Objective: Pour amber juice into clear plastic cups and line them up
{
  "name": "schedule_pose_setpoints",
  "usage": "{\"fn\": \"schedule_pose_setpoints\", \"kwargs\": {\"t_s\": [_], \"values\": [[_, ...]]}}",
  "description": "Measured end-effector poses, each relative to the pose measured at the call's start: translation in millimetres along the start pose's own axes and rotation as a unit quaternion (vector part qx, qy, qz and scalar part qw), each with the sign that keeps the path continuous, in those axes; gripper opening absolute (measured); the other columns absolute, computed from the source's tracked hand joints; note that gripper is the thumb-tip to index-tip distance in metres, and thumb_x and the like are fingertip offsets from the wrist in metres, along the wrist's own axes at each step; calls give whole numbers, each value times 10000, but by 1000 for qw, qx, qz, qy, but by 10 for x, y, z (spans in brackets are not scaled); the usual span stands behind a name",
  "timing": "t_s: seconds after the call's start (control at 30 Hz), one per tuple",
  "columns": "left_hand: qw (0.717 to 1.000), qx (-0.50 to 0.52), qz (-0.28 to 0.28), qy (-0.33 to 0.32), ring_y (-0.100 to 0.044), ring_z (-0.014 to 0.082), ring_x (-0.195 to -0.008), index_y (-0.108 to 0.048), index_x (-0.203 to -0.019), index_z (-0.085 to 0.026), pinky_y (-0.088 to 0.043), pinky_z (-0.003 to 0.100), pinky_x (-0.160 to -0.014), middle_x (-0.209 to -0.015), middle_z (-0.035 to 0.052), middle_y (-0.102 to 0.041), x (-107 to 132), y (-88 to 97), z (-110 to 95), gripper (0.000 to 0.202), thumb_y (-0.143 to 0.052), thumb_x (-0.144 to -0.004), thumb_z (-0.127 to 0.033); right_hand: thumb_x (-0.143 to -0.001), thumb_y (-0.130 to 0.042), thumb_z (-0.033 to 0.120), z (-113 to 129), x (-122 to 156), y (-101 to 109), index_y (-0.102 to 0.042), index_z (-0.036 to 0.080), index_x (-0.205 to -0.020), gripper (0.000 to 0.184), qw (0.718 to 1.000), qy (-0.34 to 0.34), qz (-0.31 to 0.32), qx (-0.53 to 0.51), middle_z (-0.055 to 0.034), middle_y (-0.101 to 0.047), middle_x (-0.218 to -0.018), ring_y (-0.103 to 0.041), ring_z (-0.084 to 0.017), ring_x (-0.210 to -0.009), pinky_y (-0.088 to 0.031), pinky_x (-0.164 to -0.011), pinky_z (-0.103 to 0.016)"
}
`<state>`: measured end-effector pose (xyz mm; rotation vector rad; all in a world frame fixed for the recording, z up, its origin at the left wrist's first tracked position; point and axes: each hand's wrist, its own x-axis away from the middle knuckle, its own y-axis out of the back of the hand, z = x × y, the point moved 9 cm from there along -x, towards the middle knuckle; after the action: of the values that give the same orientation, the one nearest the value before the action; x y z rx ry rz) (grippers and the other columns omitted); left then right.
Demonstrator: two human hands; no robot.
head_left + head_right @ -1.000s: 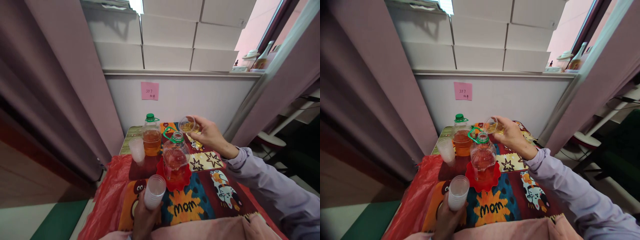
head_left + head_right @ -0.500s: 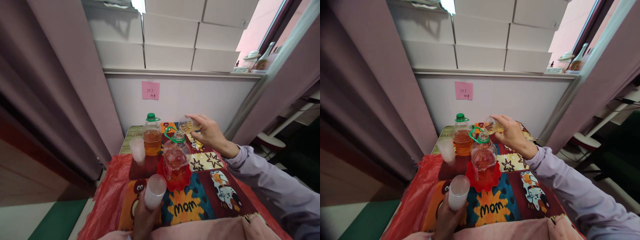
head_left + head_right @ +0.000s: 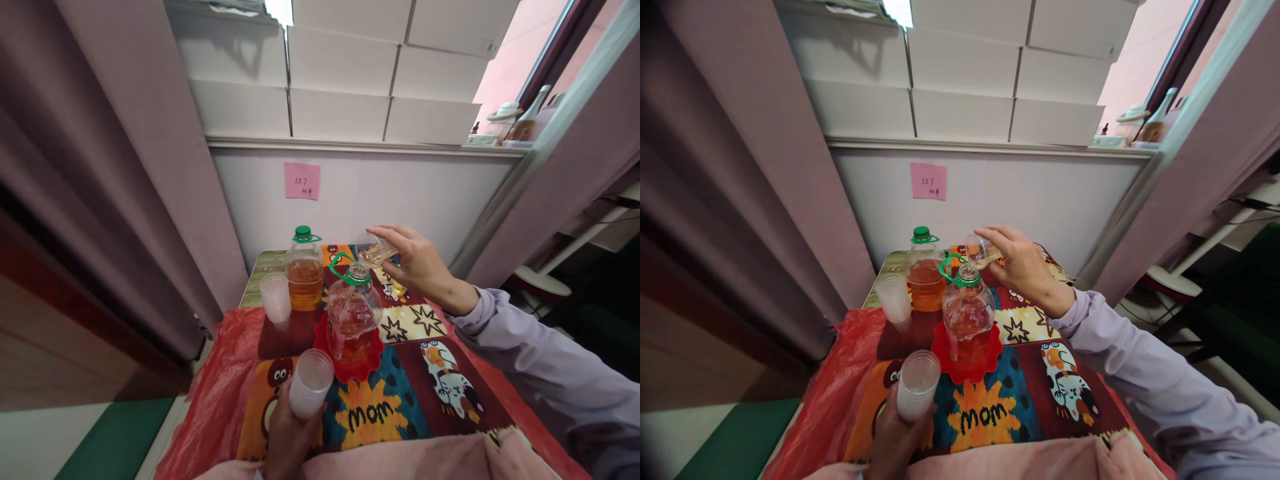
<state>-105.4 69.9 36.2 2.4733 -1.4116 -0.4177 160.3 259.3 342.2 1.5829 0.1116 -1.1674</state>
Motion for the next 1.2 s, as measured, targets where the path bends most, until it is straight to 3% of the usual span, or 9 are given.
{"fn": "schedule_pose_setpoints", "kwargs": {"t_s": [0.33,0.57,0.7,0.77,0.87,0.97,1.03,1.1,1.2], "values": [[1000,6,-19,-5,-818,402,-824,-692,-990,-278,-669,527,-790,-842,96,-822,-5,4,37,432,-867,-669,-508,-853,-611,-47,165,-21,-22,-697,264,-1537,756,995,69,-15,76,-85,-769,-1519,-731,-312,-1389,-643,-1178,-550],[1000,16,-22,0,-831,412,-898,-710,-1057,-277,-675,545,-822,-978,105,-860,-7,-3,83,467,-874,-658,-456,-1027,-608,18,365,-40,-63,-729,262,-1481,530,977,171,-24,127,-94,-776,-1522,-701,-300,-1463,-648,-1181,-538],[1000,10,-20,-3,-827,413,-863,-710,-1049,-266,-670,540,-793,-917,109,-842,-6,-4,72,488,-883,-655,-495,-1070,-586,28,463,-59,-72,-694,275,-1531,534,966,224,-13,131,-86,-748,-1570,-659,-278,-1521,-594,-1262,-549],[1000,10,-23,-9,-821,405,-833,-707,-1044,-271,-667,534,-776,-892,101,-832,-7,2,44,488,-881,-653,-506,-1080,-596,49,522,-39,15,-665,290,-1564,545,965,227,-35,130,-80,-753,-1561,-678,-277,-1498,-565,-1292,-559],[999,14,-25,-19,-808,396,-790,-702,-1034,-285,-665,528,-740,-867,84,-820,-6,7,-14,480,-880,-646,-505,-1064,-659,125,615,106,303,-588,311,-1644,613,976,142,-135,91,-95,-730,-1576,-683,-326,-1483,-544,-1301,-595],[1000,12,-13,-26,-808,386,-823,-700,-1039,-283,-665,519,-768,-875,79,-814,6,-14,-62,448,-875,-672,-470,-1017,-765,259,714,502,476,-469,343,-1727,773,970,-27,-239,-34,-130,-689,-1589,-695,-399,-1442,-599,-1228,-634],[1000,10,0,-29,-812,373,-866,-705,-1088,-261,-661,505,-801,-937,91,-827,21,-35,-73,449,-865,-715,-454,-1014,-782,310,807,808,273,-332,364,-1785,895,949,-136,-223,-174,-156,-701,-1531,-747,-395,-1353,-678,-1117,-610],[999,8,14,-31,-815,362,-896,-706,-1151,-233,-653,488,-813,-1002,109,-839,36,-58,-65,486,-860,-744,-451,-1027,-766,336,1005,1070,-73,-211,379,-1818,968,923,-185,-171,-292,-163,-719,-1488,-791,-383,-1275,-730,-1015,-582],[999,9,32,-34,-823,358,-928,-699,-1200,-215,-650,471,-826,-1049,123,-847,52,-86,-42,546,-862,-746,-471,-1030,-771,364,1248,1377,-579,-288,400,-1792,903,904,-215,-95,-356,-134,-750,-1472,-813,-372,-1253,-743,-1004,-556]]}}
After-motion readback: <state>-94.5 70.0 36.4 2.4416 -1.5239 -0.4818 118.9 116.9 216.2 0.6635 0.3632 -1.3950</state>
